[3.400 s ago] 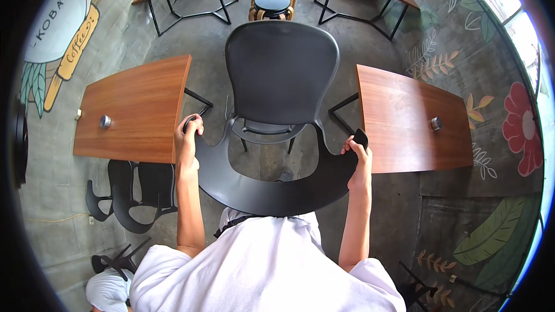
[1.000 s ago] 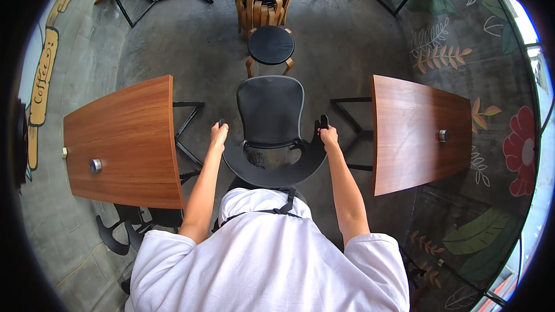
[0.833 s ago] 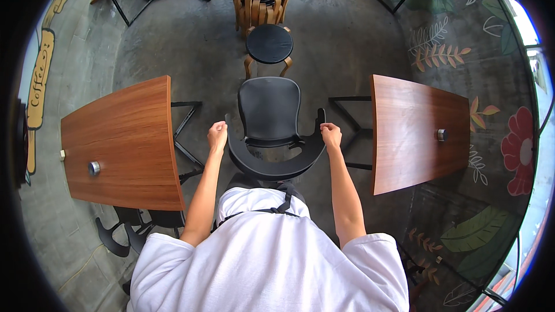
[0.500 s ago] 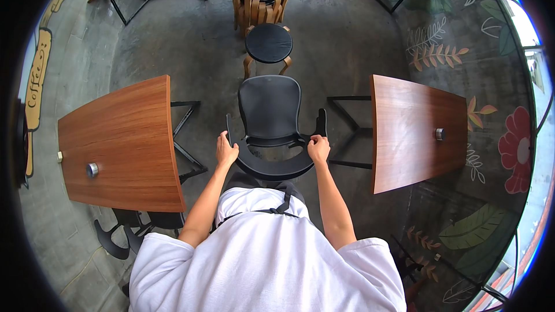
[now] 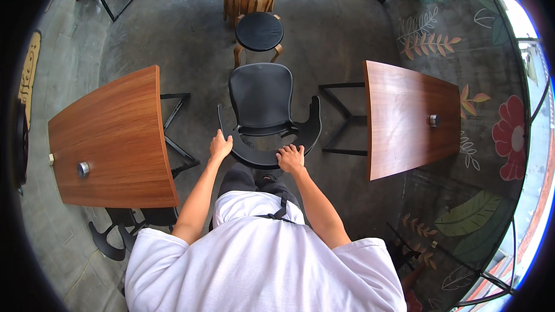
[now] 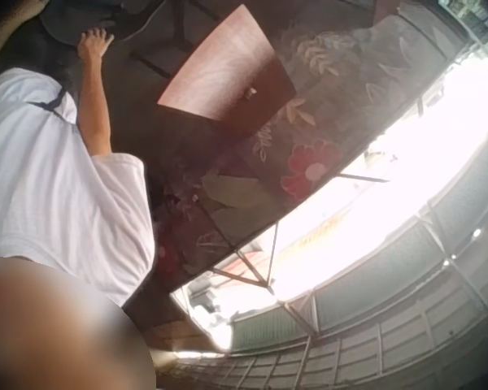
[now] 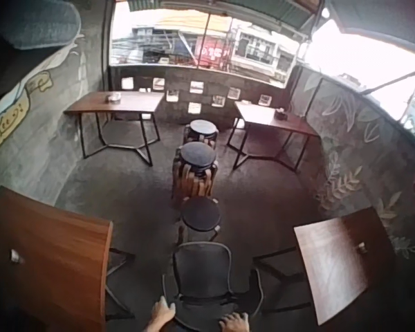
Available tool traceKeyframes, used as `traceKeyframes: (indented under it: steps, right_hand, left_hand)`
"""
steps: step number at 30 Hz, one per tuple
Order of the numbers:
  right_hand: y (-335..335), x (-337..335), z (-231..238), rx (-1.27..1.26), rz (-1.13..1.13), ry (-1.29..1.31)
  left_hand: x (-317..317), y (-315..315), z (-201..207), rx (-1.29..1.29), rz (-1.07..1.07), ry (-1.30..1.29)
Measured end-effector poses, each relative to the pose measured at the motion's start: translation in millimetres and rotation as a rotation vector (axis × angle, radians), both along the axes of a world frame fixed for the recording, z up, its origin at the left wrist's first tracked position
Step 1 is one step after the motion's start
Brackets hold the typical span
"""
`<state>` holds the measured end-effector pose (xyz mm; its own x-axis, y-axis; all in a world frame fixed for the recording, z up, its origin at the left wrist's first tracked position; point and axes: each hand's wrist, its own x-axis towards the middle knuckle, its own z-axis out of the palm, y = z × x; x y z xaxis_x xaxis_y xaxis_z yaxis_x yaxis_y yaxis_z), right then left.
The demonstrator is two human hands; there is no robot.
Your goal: Moving and stacking stools and chairs in a dining area.
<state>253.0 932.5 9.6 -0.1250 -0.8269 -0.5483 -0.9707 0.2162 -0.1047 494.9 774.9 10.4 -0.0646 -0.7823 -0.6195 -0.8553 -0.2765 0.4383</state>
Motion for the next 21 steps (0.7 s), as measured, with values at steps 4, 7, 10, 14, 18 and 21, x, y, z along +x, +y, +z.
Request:
traceKeyframes:
  steps: [4, 7, 10, 14, 18, 21]
  right_hand:
    - [-0.1, 6.6, 13.4, 0.087, 0.006, -0.021]
    - [6.0, 8.4, 26.0, 0.086, 0.004, -0.044]
    - [20.8, 13.6, 41.7, 0.074, -0.004, -0.068]
    - [68.0, 20.3, 81.4, -0.198, -0.183, -0.22]
    - [159.9, 30.8, 135.2, -0.479, -0.564, -0.689]
    - [245.6, 41.5, 181.4, -0.571, -0.786, -0.83]
  left_hand:
    - [5.3, 13.0, -4.0, -0.05, 0.021, 0.008]
    - [7.1, 27.4, -1.2, -0.093, 0.034, -0.007]
    - [10.5, 46.8, 2.5, -0.185, 0.148, 0.007]
    - [-3.7, 91.7, 14.3, -0.661, 0.167, 0.149]
    - [-38.6, 144.6, 46.8, -0.55, -0.036, 0.475]
    - [-79.0, 197.6, 84.3, -0.321, -0.364, 0.613]
